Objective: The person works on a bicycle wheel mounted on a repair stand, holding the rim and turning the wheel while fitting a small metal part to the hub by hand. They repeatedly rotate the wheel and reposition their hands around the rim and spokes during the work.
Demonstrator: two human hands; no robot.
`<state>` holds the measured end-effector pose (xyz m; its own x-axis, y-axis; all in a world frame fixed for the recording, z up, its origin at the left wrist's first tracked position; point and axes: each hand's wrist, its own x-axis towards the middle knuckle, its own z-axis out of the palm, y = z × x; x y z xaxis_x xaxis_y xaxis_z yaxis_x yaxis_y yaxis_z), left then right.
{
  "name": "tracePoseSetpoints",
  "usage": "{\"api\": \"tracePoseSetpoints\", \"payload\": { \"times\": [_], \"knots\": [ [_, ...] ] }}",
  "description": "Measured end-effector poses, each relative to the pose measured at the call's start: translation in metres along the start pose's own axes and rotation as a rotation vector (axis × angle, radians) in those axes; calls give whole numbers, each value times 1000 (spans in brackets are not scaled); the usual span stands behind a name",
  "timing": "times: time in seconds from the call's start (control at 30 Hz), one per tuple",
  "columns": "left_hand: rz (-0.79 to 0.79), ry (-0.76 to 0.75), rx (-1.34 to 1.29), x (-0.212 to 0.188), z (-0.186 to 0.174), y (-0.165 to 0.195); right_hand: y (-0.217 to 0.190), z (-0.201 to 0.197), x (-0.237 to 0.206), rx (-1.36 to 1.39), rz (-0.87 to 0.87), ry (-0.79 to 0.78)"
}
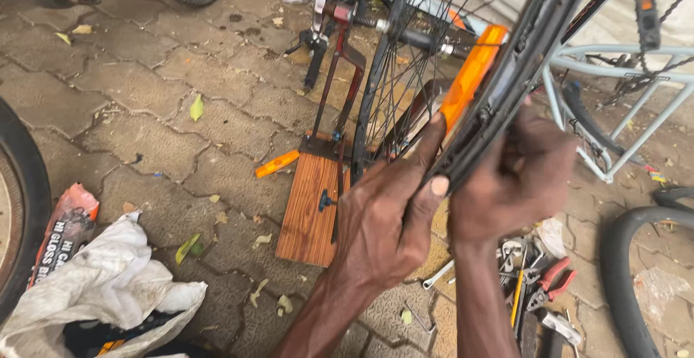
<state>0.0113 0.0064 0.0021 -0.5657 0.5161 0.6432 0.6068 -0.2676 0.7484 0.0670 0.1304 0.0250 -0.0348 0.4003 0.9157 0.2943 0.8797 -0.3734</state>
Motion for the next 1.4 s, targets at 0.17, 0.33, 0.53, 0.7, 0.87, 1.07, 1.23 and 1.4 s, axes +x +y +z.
{"api": "tracePoseSetpoints", "payload": {
  "times": [0.17, 0.33, 0.53, 0.7, 0.87, 1.07, 1.23, 1.4],
  "knots": [
    [36, -25, -32, -2, -1, -1, 21, -11, 15, 319, -45, 50],
    [-19, -25, 3, 0, 4, -3, 19, -13, 8, 253, -68, 136],
    [-4, -50, 23, 1, 1, -1, 25, -6, 6, 388, -18, -16],
    [18, -40, 20, 2, -3, 2, 29, -32, 16, 426, -43, 148],
    [6, -38, 42, 7, -2, 2, 30, 5, -23, 367, 11, -230],
    [-19, -64, -4, 5, -8, 4, 21, -8, 0, 476, 10, 92],
    [-45, -64, -13, 8, -7, 4, -3, 0, 11, 392, 105, -28],
    [21, -31, -6, 12, -9, 1, 6, 12, -8, 620, 171, -219]
  ]
}}
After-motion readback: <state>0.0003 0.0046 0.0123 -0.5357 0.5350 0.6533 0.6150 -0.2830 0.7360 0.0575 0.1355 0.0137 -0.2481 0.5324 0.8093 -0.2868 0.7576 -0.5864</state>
